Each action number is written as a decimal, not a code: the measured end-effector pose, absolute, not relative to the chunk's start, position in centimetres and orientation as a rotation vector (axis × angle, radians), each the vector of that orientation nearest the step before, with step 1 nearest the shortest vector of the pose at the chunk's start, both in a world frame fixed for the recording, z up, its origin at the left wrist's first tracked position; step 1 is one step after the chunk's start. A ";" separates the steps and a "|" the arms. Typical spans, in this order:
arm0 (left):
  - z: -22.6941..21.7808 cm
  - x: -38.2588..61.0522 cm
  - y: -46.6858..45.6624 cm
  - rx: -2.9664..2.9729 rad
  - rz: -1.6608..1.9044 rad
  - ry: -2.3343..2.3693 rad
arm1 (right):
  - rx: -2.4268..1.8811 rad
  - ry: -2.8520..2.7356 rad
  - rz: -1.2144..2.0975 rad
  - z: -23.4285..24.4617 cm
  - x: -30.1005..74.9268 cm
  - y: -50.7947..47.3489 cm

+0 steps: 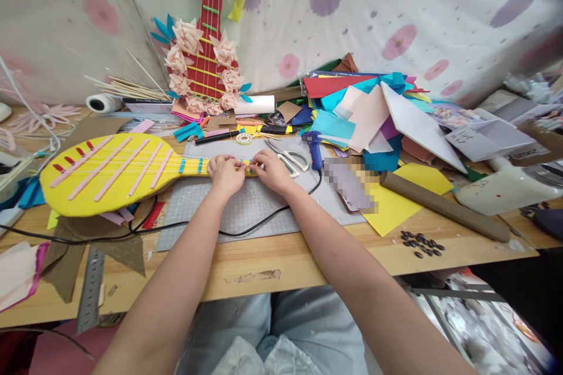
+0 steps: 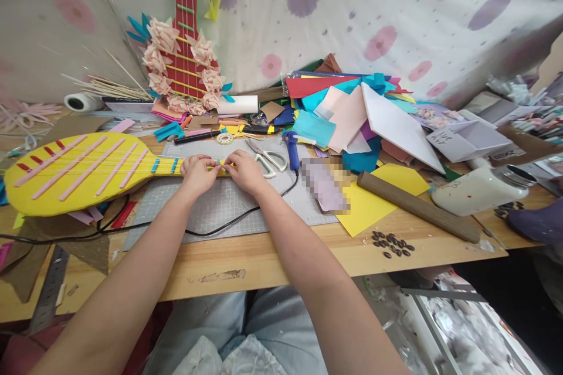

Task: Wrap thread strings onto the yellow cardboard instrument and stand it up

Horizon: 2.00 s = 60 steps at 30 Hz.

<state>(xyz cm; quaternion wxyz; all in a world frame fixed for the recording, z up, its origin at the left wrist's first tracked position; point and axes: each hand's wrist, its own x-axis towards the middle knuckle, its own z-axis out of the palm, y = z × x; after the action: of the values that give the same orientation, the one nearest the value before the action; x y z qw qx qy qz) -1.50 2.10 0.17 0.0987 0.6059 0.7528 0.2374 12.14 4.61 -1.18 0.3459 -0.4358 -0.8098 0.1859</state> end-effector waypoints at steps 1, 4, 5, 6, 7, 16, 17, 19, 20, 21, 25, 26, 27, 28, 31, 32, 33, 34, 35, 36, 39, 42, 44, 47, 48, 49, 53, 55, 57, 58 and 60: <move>0.1 -1.5 2.1 1.808 0.705 2.220 | -1.124 -2.097 0.495 -1.2 12.2 4.6; -0.1 -1.6 2.0 1.855 0.713 2.215 | -1.098 -2.099 0.535 -1.1 12.7 4.8; -0.2 -1.6 2.0 1.871 0.715 2.220 | -1.085 -2.110 0.545 -1.1 12.9 4.9; -0.2 -1.6 1.9 1.893 0.719 2.225 | -1.074 -2.126 0.555 -1.1 13.2 5.0; -0.3 -1.6 1.8 1.920 0.722 2.230 | -1.069 -2.141 0.565 -1.0 13.4 5.1; -0.1 -1.2 1.2 2.134 0.758 2.195 | -1.116 -2.144 0.652 -1.0 14.5 5.6; -0.1 -1.2 1.2 2.140 0.768 2.183 | -1.116 -2.131 0.650 -1.0 14.4 5.6; -0.2 -1.2 1.4 2.141 0.782 2.169 | -1.111 -2.108 0.646 -1.1 14.2 5.5; -0.3 -1.1 1.4 2.138 0.788 2.170 | -1.106 -2.099 0.653 -1.2 14.0 5.4; -0.3 -1.1 1.5 2.136 0.793 2.173 | -1.101 -2.086 0.670 -1.2 13.8 5.4; -0.4 -1.0 1.6 2.141 0.811 2.191 | -1.093 -2.018 0.795 -1.2 12.9 4.9; -0.4 -1.0 1.6 2.140 0.812 2.193 | -1.096 -2.004 0.811 -1.3 12.6 4.8; -0.4 -1.0 1.6 2.136 0.811 2.196 | -1.101 -1.993 0.818 -1.3 12.4 4.7; -0.4 -0.9 1.6 2.132 0.808 2.199 | -1.110 -1.984 0.816 -1.3 12.2 4.7; -0.4 -0.8 1.6 2.131 0.801 2.199 | -1.141 -1.953 0.815 -1.5 12.0 4.7; -0.4 -0.7 1.6 2.133 0.796 2.193 | -1.146 -1.946 0.826 -1.5 12.1 4.8; -0.4 -0.7 1.5 2.136 0.790 2.186 | -1.147 -1.945 0.840 -1.5 12.2 4.9; -0.4 -0.6 1.5 2.137 0.782 2.181 | -1.148 -1.949 0.855 -1.6 12.3 5.0; -0.4 -0.5 1.5 2.135 0.776 2.183 | -1.149 -1.957 0.865 -1.6 12.3 5.1; -0.4 -0.4 1.4 2.136 0.773 2.189 | -1.152 -1.965 0.869 -1.6 12.4 5.2; -0.3 0.0 1.3 2.140 0.770 2.228 | -1.159 -1.977 0.859 -1.7 12.4 5.3; -0.1 0.3 1.2 2.111 0.748 2.255 | -1.151 -1.967 0.861 -1.9 12.1 5.4; -0.1 0.4 1.2 2.080 0.738 2.264 | -1.151 -1.936 0.892 -2.1 12.0 5.5; -0.1 0.2 1.2 2.068 0.753 2.238 | -1.159 -1.880 0.958 -2.2 12.1 5.7; -0.1 0.0 1.1 2.078 0.771 2.219 | -1.163 -1.871 0.969 -2.2 12.2 5.7; -0.1 -0.2 1.1 2.090 0.794 2.198 | -1.165 -1.870 0.970 -2.2 12.3 5.7; 0.0 -0.9 0.9 2.127 0.884 2.143 | -1.157 -1.888 0.943 -1.9 12.5 5.5; 0.0 -1.1 0.9 2.163 0.863 2.094 | -1.145 -1.901 0.934 -1.9 12.5 5.4; 0.0 -1.2 1.0 2.218 0.796 2.030 | -1.126 -1.921 0.907 -1.9 12.5 5.3; 0.0 -1.2 1.1 2.241 0.761 2.007 | -1.114 -1.931 0.885 -1.9 12.5 5.3; 0.0 -1.2 1.3 2.282 0.714 1.986 | -1.097 -1.945 0.839 -1.9 12.5 5.3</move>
<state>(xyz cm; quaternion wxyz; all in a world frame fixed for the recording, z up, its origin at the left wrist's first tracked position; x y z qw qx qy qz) -1.18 1.31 -0.04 0.0169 0.7341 0.6389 0.2296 12.50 5.27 -1.88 0.3692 -0.4273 -0.7578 0.3269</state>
